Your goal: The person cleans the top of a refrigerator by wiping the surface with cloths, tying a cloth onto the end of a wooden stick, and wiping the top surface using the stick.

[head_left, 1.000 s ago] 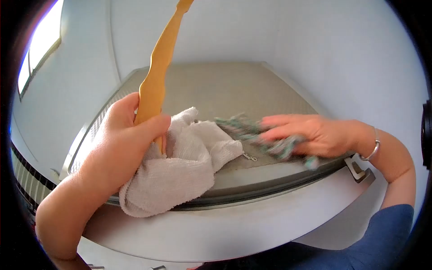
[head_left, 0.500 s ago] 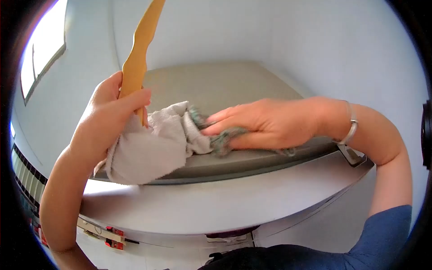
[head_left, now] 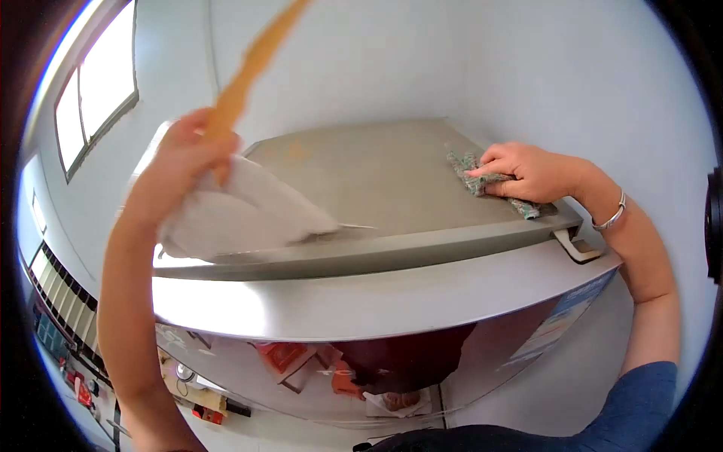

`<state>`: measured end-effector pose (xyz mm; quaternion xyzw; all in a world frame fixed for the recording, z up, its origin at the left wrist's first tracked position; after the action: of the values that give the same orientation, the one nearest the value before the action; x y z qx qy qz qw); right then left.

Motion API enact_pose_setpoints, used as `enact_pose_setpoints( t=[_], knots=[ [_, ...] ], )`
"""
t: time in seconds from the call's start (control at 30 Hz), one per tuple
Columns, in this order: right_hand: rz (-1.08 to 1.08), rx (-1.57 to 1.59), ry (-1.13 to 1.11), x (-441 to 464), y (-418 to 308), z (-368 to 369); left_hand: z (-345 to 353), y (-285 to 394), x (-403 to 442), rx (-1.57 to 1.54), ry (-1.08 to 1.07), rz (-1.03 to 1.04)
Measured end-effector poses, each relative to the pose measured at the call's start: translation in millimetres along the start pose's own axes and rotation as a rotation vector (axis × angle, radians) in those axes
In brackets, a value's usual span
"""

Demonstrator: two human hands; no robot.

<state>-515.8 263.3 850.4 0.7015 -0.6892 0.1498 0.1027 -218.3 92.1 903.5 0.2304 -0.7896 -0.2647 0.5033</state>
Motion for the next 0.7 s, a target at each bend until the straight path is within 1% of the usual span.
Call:
enact_pose_setpoints(
  t=[0.07,0.13,0.17,0.23,0.27,0.33,0.37,0.4,0.43,0.47,0.5,0.6,0.67,0.7],
  knots=[
    [-0.011,0.013,0.021,-5.9,-6.5,-14.8,-34.7,12.0,1.0,-0.074,0.185,0.020],
    [0.018,0.181,-0.232,-14.9,-18.7,-26.3,-70.0,13.6,-2.8,0.081,0.365,0.070],
    [0.032,0.209,-0.223,-16.8,-18.2,-30.1,-77.3,11.9,-8.9,0.079,0.371,0.068],
    [-0.023,0.251,-0.199,-19.0,-18.5,-26.7,-97.8,3.3,-33.9,-0.072,0.515,0.026],
    [-0.082,0.294,-0.172,-16.6,-25.0,-24.1,-109.4,-3.9,-47.1,-0.051,0.536,0.013],
    [-0.113,0.311,-0.130,-12.9,-30.8,-22.7,-126.4,-28.5,-66.0,-0.035,0.558,-0.062],
    [-0.096,0.340,-0.126,-8.9,-34.4,-16.6,-135.3,-51.0,-74.3,-0.036,0.529,-0.086],
    [-0.073,0.372,-0.120,-6.0,-41.4,-14.8,-135.4,-60.0,-83.1,-0.110,0.581,-0.111],
    [-0.100,0.382,-0.131,-1.3,-47.5,-10.6,-129.0,-66.2,-89.6,-0.144,0.642,-0.147],
    [-0.083,0.417,-0.149,32.0,-22.2,-19.0,-111.8,-68.1,-50.2,-0.160,0.682,-0.195],
    [-0.072,0.425,-0.159,42.8,-2.3,-31.9,-95.0,-63.9,-32.0,-0.196,0.685,-0.209],
    [-0.074,0.407,-0.192,33.3,4.8,-27.1,-75.3,-60.0,-41.5,-0.236,0.654,-0.187],
    [-0.095,0.405,-0.192,40.5,15.1,-35.0,-57.1,-42.8,-34.3,-0.254,0.749,-0.163],
    [-0.104,0.420,-0.194,63.5,3.9,-35.2,-68.2,-48.5,-23.0,-0.254,0.739,-0.176]
  ],
)
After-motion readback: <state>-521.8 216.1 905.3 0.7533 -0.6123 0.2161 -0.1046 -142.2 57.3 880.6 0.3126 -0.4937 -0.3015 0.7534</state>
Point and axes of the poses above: each hand's wrist, its own x-axis towards the middle knuckle, its own z-axis out of the palm, y = z × x, the point moved 5 cm from there along x, towards the middle knuckle, and after that the axes turned 13 degrees about y, right-handed, at the moved point
